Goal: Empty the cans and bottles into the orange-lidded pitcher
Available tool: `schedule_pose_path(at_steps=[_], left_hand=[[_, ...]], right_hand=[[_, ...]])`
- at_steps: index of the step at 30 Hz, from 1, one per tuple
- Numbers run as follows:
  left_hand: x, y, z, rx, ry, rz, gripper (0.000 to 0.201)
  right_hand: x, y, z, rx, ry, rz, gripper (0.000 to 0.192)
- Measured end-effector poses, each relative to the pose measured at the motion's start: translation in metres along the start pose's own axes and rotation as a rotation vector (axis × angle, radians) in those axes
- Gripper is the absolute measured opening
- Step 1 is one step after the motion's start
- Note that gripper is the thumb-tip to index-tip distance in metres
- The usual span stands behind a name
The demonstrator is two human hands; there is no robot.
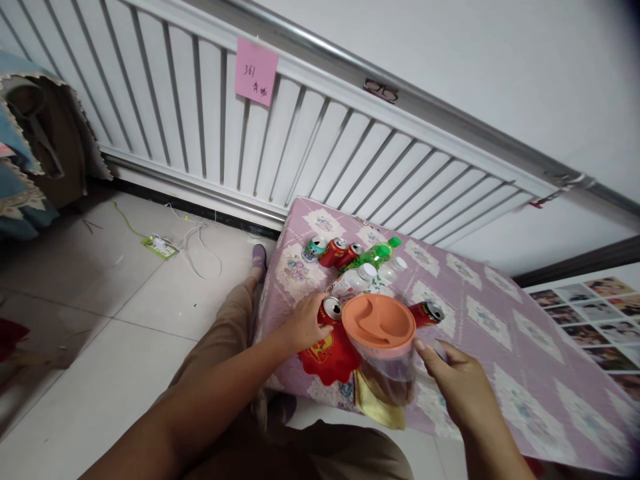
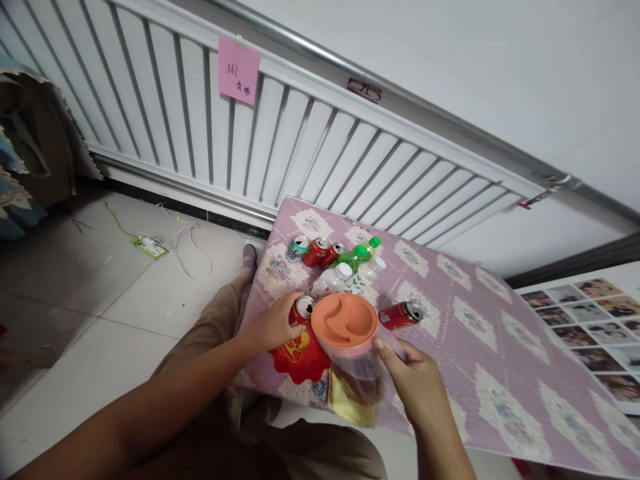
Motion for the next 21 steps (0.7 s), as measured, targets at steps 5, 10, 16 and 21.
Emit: schedule_pose_path(at_steps=[5,10,16,21], left_hand=[[-0.0003,0.0006,0.0010,0.001,-0.009,0.001,0.072],[-0.0003,-0.0012,-0.0006,-0.003,-0.007,0.010,0.072],[-0.0003,-0.0033,-0.0017,-0.012,-0.001,-0.009,0.071],[-0.0002,-0.0028,-0.0016,-0.017,-0.001,-0.010,0.071]], right_hand=[[-0.0020,0.0027,-0.0004,-0.001,0.011,0.022,0.037],[-0.0032,0.0040,-0.0009,-0.003,0.009,0.011,0.036],[-0.0020,0.0011,-0.0010,-0.003,0.010,0.020,0.037],[-0.0033,0.0043,-0.0003,0.008,0.006,0.037,0.037]])
Point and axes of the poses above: each hand's wrist, its own x-axis away from the middle knuckle, its own z-axis out of the back of the hand, y = z × x, the point moved 2 cm from there along -x, towards the middle knuckle, and after that the axes turned 7 degrees about -z, right-handed, at the moved point
